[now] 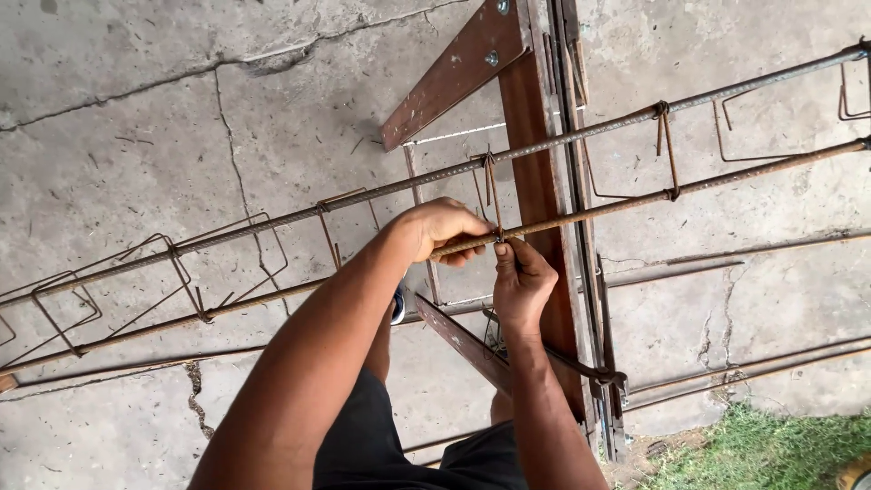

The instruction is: The person prepares a length of wire by hand, then walks to a metal rebar structure. Using pliers, the person wraps and twists the wire around the rebar intersections to secure the framework.

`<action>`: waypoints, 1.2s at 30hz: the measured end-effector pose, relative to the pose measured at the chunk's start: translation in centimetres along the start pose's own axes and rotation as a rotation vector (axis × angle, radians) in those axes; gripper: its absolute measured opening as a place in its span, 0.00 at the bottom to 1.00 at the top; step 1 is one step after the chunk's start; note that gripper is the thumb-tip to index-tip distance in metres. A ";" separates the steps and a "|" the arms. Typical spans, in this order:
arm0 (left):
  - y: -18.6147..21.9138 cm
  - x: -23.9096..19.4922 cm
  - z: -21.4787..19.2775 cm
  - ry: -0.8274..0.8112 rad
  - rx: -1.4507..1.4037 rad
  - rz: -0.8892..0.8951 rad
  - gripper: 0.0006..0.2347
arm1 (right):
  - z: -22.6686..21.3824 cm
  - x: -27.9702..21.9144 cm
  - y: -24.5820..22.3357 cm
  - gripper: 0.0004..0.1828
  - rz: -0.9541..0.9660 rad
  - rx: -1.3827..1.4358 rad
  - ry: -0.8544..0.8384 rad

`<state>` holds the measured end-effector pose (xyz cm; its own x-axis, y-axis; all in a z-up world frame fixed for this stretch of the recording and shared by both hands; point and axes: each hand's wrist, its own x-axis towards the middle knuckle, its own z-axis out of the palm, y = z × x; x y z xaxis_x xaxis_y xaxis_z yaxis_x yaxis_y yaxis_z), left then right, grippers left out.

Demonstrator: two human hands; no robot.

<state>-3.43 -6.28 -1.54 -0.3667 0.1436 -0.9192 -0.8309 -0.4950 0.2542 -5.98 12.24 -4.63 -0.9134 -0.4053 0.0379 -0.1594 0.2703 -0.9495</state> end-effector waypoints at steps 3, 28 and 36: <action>-1.0 2.7 0.3 0.150 -0.002 0.165 0.13 | -0.2 0.2 -0.5 0.05 0.007 -0.016 0.001; -7.4 -5.9 5.4 0.636 0.920 1.172 0.18 | -0.5 0.3 -2.1 0.05 0.038 -0.134 -0.062; -2.6 -1.9 1.9 0.313 0.281 0.582 0.16 | -0.4 0.6 -3.1 0.04 0.024 -0.117 -0.057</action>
<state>-1.38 -3.65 0.10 -0.6809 -0.3497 -0.6435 -0.6289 -0.1711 0.7584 -6.22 11.52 -1.51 -0.8952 -0.4455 -0.0050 -0.1835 0.3788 -0.9071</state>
